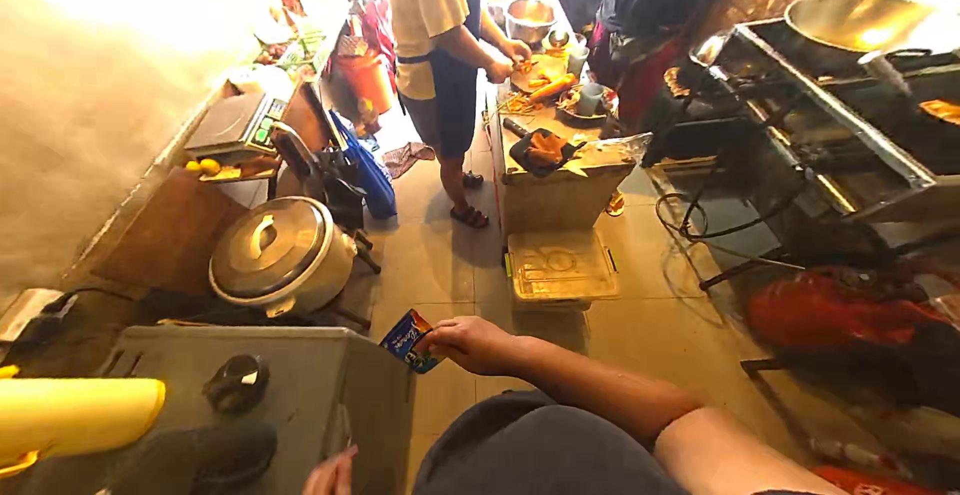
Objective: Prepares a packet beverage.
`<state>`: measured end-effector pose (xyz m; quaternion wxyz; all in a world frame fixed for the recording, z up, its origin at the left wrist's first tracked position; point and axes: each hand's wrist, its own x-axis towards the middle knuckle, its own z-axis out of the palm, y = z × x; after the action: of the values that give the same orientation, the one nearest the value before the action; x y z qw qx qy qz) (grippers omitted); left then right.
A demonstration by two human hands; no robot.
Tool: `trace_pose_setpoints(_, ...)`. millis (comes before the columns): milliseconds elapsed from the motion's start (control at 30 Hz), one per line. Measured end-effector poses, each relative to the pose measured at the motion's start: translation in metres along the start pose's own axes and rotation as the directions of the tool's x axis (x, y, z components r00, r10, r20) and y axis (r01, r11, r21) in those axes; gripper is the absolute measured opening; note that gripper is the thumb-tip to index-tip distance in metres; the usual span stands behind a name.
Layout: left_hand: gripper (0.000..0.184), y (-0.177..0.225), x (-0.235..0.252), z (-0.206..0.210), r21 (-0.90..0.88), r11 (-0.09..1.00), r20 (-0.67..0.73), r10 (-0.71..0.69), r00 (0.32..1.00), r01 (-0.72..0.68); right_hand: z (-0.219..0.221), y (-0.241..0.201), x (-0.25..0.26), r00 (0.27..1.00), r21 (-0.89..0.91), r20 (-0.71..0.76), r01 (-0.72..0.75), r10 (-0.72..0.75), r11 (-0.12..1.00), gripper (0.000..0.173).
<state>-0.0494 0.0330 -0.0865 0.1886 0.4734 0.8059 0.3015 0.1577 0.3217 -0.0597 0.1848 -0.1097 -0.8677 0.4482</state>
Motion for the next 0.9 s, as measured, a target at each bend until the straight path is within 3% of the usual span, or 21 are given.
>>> trace_pose_setpoints(67, 0.046, 0.039, 0.057, 0.005, -0.027, 0.977, -0.102, 0.210, 0.972, -0.213, -0.019, 0.010, -0.009, 0.989, -0.064, 0.016, 0.145, -0.145, 0.987, 0.025)
trace_pose_setpoints(133, 0.065, 0.093, 0.105, 0.012, -0.052, 0.959, -0.053, 0.277, 0.960, -0.279, -0.033, 0.020, -0.015, 0.968, -0.126, 0.034, 0.252, -0.249, 0.960, 0.023)
trace_pose_setpoints(167, 0.061, 0.111, 0.124, 0.018, -0.098, 0.952, -0.003, 0.292, 0.956, -0.291, -0.040, 0.025, -0.016, 0.962, -0.137, 0.039, 0.272, -0.269, 0.952, 0.023)
trace_pose_setpoints(267, 0.022, 0.136, 0.171, 0.038, -0.244, 0.913, 0.060, 0.352, 0.934, -0.328, -0.060, 0.043, -0.016, 0.961, -0.133, 0.005, 0.273, -0.275, 0.953, 0.022)
trace_pose_setpoints(367, 0.012, 0.138, 0.211, 0.051, -0.314, 0.894, 0.084, 0.362, 0.928, -0.321, -0.076, 0.071, -0.006, 0.969, -0.088, -0.036, 0.241, -0.245, 0.967, 0.020)
trace_pose_setpoints(467, 0.016, 0.125, 0.263, 0.057, 0.032, 0.920, -0.125, 0.391, 0.912, -0.390, -0.095, 0.103, 0.009, 0.997, -0.038, -0.053, 0.059, -0.061, 0.998, 0.025)
trace_pose_setpoints(533, 0.019, 0.114, 0.307, 0.062, 0.254, 0.885, -0.181, 0.440, 0.880, -0.390, -0.111, 0.129, 0.024, 0.991, -0.047, -0.107, -0.089, 0.084, 0.995, 0.032)
trace_pose_setpoints(633, 0.016, 0.115, 0.362, 0.086, 0.238, 0.886, 0.066, 0.393, 0.917, -0.397, -0.136, 0.160, 0.066, 0.966, -0.082, -0.104, -0.244, 0.235, 0.966, 0.066)
trace_pose_setpoints(700, 0.016, 0.123, 0.397, 0.108, 0.130, 0.890, 0.255, 0.397, 0.882, -0.438, -0.151, 0.177, 0.102, 0.955, -0.123, -0.057, -0.296, 0.291, 0.947, 0.075)
trace_pose_setpoints(733, 0.016, 0.126, 0.412, 0.119, 0.052, 0.889, 0.301, 0.421, 0.856, -0.455, -0.157, 0.184, 0.119, 0.942, -0.140, -0.022, -0.334, 0.334, 0.932, 0.068)
trace_pose_setpoints(800, 0.017, 0.126, 0.447, 0.131, -0.106, 0.890, 0.337, 0.452, 0.826, -0.444, -0.169, 0.201, 0.148, 0.901, -0.139, 0.027, -0.425, 0.432, 0.894, 0.035)
trace_pose_setpoints(867, 0.027, 0.110, 0.487, 0.126, -0.189, 0.921, 0.412, 0.389, 0.824, -0.340, -0.186, 0.216, 0.169, 0.860, -0.125, 0.064, -0.496, 0.505, 0.860, 0.035)
trace_pose_setpoints(900, 0.030, 0.096, 0.504, 0.117, -0.128, 0.957, 0.492, 0.290, 0.821, -0.262, -0.196, 0.223, 0.174, 0.847, -0.139, 0.045, -0.520, 0.530, 0.843, 0.036)
